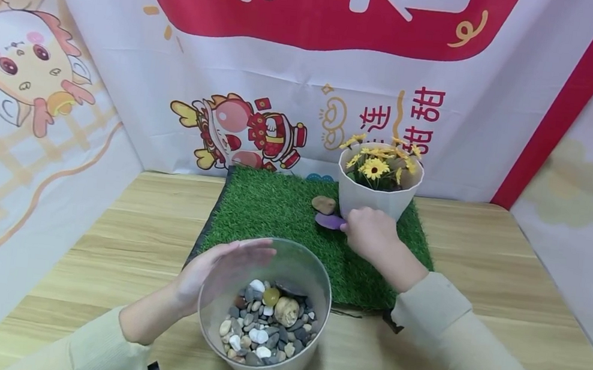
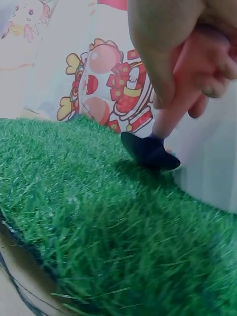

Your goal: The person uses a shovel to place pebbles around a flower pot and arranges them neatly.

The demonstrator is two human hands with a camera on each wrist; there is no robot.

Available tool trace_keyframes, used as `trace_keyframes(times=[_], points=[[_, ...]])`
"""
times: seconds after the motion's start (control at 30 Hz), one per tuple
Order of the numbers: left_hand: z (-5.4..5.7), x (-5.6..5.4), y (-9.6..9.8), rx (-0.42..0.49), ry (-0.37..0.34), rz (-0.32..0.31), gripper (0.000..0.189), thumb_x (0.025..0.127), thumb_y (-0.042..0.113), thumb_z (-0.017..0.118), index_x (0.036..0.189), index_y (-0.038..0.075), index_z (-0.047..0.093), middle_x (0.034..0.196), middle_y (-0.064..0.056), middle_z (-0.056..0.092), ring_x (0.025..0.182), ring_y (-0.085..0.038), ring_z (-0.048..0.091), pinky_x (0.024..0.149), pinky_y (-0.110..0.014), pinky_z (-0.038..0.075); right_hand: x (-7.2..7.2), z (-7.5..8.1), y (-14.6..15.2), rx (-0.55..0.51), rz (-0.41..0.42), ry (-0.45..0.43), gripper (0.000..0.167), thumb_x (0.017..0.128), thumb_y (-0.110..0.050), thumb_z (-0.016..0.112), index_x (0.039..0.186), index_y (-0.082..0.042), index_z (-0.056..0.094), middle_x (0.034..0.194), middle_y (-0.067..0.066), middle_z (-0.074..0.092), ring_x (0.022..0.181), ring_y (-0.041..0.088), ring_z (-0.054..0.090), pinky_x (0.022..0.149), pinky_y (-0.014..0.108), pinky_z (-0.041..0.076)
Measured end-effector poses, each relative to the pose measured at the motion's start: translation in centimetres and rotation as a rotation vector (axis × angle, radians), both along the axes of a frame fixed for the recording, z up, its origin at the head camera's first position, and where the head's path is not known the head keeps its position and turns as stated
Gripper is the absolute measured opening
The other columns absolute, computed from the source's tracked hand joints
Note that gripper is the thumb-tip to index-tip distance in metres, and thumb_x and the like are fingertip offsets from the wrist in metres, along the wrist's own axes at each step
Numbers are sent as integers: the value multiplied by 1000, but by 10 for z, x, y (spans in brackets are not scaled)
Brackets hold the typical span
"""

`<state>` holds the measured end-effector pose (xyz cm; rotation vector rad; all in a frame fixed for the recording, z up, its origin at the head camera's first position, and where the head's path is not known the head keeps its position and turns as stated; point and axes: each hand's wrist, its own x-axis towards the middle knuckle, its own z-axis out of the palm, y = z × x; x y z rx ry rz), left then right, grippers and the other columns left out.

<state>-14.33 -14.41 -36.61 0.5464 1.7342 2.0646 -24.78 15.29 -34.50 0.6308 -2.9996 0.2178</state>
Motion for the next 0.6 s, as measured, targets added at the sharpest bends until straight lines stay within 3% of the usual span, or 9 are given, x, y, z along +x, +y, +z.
trace_keyframes(times=[0.17, 0.33, 0.43, 0.6], points=[[-1, 0, -1, -1, 3, 2, 57, 112, 29, 22, 153, -8, 35, 154, -25, 44, 145, -38, 38, 122, -51, 23, -1, 0, 1, 136, -30, -116, 44, 105, -25, 59, 63, -12, 54, 67, 7, 53, 57, 23, 51, 46, 39, 44], [-1, 0, -1, -2, -1, 2, 57, 112, 28, 22, 153, -8, 35, 154, -25, 44, 145, -39, 39, 122, -51, 24, -4, -4, 4, 177, -62, -234, 17, 99, -9, 63, 82, -8, 65, 80, 9, 57, 68, 24, 54, 51, 39, 45], [-1, 0, -1, -4, -1, 1, 57, 112, 28, 22, 153, -8, 35, 154, -26, 44, 145, -39, 38, 122, -51, 24, -3, -4, 8, 187, -69, -229, 1, 94, -4, 64, 94, -5, 64, 86, 10, 58, 76, 25, 57, 55, 42, 49], [0, 0, -2, -19, 7, -1, 57, 112, 29, 22, 154, -7, 35, 155, -25, 43, 145, -38, 38, 122, -51, 23, 3, 1, 17, 198, -46, -153, 7, 89, -2, 62, 90, -7, 58, 80, 7, 58, 75, 26, 60, 54, 45, 51]])
